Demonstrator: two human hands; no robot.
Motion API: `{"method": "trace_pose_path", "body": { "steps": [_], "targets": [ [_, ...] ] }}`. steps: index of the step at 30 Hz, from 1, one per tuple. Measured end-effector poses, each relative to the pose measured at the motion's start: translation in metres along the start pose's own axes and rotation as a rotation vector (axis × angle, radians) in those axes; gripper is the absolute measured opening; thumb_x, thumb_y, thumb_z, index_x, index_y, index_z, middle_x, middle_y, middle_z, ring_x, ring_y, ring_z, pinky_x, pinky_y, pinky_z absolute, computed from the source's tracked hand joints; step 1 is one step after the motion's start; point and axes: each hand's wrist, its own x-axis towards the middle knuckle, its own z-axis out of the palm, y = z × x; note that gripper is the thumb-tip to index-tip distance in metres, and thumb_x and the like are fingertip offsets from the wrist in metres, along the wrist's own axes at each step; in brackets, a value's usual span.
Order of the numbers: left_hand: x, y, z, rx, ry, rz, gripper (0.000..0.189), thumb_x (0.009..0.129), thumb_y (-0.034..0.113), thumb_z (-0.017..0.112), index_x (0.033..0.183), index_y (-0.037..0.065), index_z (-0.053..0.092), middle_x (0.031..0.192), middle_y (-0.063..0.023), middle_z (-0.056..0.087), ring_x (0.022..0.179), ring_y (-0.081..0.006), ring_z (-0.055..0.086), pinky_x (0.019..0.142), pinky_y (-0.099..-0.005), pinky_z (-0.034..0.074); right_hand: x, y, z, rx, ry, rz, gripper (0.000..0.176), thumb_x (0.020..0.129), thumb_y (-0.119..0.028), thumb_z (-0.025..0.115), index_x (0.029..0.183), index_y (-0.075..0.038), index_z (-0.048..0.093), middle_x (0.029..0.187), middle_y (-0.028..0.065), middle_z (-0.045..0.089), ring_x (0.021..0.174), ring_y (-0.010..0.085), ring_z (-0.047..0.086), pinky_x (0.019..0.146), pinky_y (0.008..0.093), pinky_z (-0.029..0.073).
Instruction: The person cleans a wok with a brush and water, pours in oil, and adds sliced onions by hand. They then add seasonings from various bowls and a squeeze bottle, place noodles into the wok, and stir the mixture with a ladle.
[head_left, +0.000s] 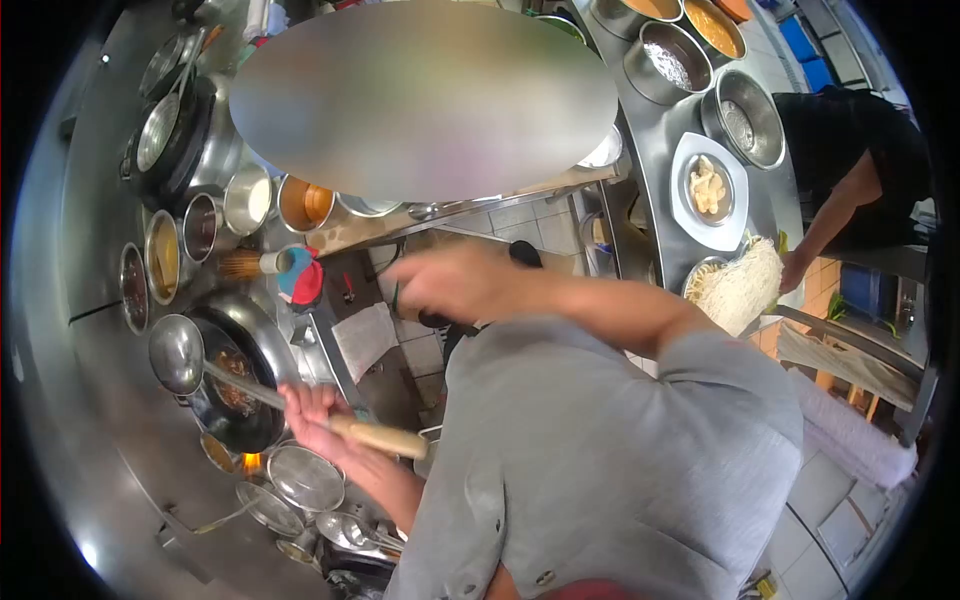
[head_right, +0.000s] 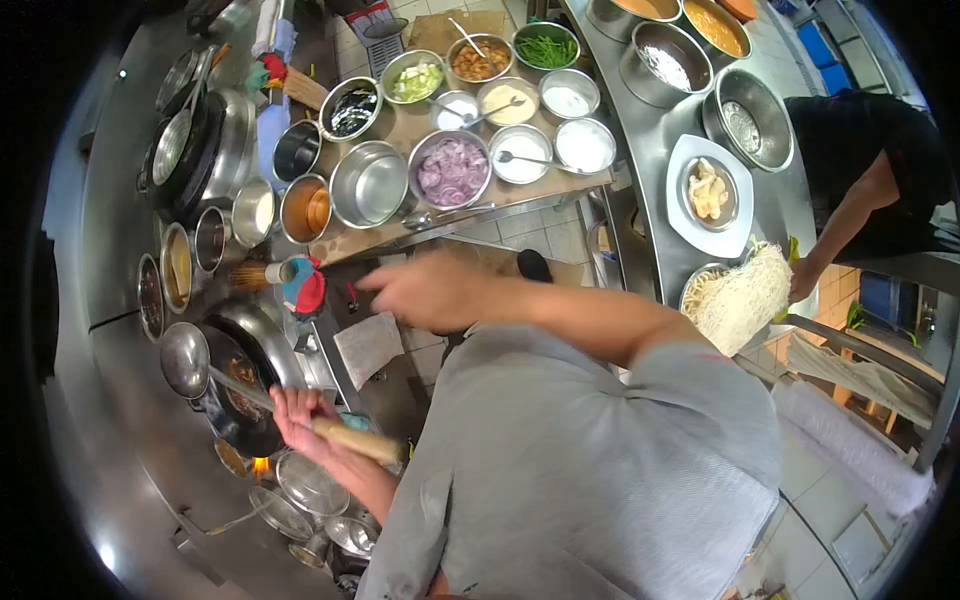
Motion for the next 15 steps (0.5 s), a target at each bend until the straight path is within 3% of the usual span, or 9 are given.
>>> {"method": "trace_pose_path", "body": {
  "steps": [1,2,3,4,5,6,10,13,15],
  "targets": [
    [-0.006,0.010,-0.008,0.018,-0.031,-0.010,0.011,0.109,0.010,0.049,0.114,0.003,0.054,0.066,0.0050,0.039,0.053,-0.0059,0.037,0.056,-0.0235,0.039,-0.024,0.029,-0.033,-0.133,0.190,0.127,0.036,0.101,-0.028,0.062,0.127,-0.005,0.067,0.109,0.0170,0.074,0.092,0.0281,0.073,0.081,0.0377,0.057],
    [-0.015,0.012,-0.006,0.102,0.000,-0.022,0.012,0.107,0.010,0.051,0.117,0.003,0.054,0.065,0.0047,0.040,0.050,-0.0057,0.037,0.054,-0.0240,0.040,-0.055,0.091,-0.058,-0.469,0.580,0.142,0.035,0.099,-0.028,0.066,0.124,-0.004,0.067,0.102,0.0166,0.074,0.088,0.0278,0.073,0.078,0.0395,0.058],
    [-0.027,0.017,-0.004,0.186,0.033,-0.034,0.015,0.106,0.009,0.052,0.120,0.003,0.054,0.063,0.0044,0.041,0.048,-0.0054,0.037,0.051,-0.0245,0.041,-0.084,0.116,-0.091,-0.452,0.750,0.397,0.034,0.097,-0.026,0.068,0.121,-0.002,0.066,0.094,0.0146,0.072,0.081,0.0242,0.070,0.074,0.0386,0.056],
    [-0.038,0.020,-0.001,0.267,0.067,-0.044,0.019,0.105,0.008,0.054,0.123,0.003,0.053,0.062,0.0041,0.043,0.045,-0.0052,0.038,0.048,-0.0251,0.043,-0.104,0.129,-0.121,-0.458,0.909,0.462,0.039,0.094,-0.028,0.070,0.122,-0.002,0.064,0.081,0.0156,0.069,0.073,0.0335,0.068,0.068,0.0433,0.054],
    [-0.049,0.021,0.003,0.295,0.053,-0.061,0.019,0.104,0.007,0.055,0.123,0.002,0.053,0.062,0.0040,0.043,0.043,-0.0055,0.037,0.046,-0.0252,0.041,-0.120,0.152,-0.140,-0.422,1.005,0.547,0.046,0.093,-0.031,0.074,0.126,-0.002,0.062,0.082,0.0134,0.070,0.075,0.0283,0.069,0.070,0.0418,0.054],
    [-0.061,0.020,0.007,0.322,0.039,-0.078,0.020,0.103,0.006,0.055,0.123,0.002,0.053,0.062,0.0039,0.044,0.041,-0.0059,0.037,0.044,-0.0254,0.040,-0.128,0.174,-0.152,-0.382,1.070,0.500,0.048,0.091,-0.028,0.076,0.127,0.001,0.062,0.078,0.0108,0.069,0.067,0.0234,0.067,0.063,0.0372,0.054],
    [-0.096,0.009,0.029,0.324,-0.002,-0.206,0.031,0.095,0.001,0.062,0.123,0.000,0.051,0.060,0.0021,0.048,0.037,-0.0078,0.042,0.038,-0.0277,0.039,-0.104,0.212,-0.164,0.355,0.927,0.567,0.048,0.090,-0.023,0.076,0.125,0.007,0.062,0.075,0.0069,0.070,0.060,0.0118,0.064,0.051,0.0269,0.049],
    [-0.107,-0.006,0.041,0.293,-0.048,-0.372,0.033,0.090,-0.001,0.066,0.117,0.002,0.046,0.058,0.0009,0.048,0.035,-0.0102,0.043,0.038,-0.0298,0.041,-0.083,0.222,-0.150,0.451,0.919,0.432,0.036,0.095,-0.019,0.070,0.119,0.006,0.066,0.079,0.0074,0.073,0.067,0.0102,0.067,0.055,0.0273,0.052],
    [-0.108,-0.023,0.056,0.309,-0.050,-0.477,0.031,0.088,-0.003,0.066,0.113,0.002,0.047,0.057,0.0006,0.046,0.034,-0.0113,0.043,0.039,-0.0307,0.041,-0.081,0.201,-0.150,0.025,0.892,0.299,0.025,0.099,-0.017,0.063,0.110,0.004,0.069,0.085,0.0144,0.075,0.074,0.0237,0.073,0.064,0.0379,0.056]
  ]
}}
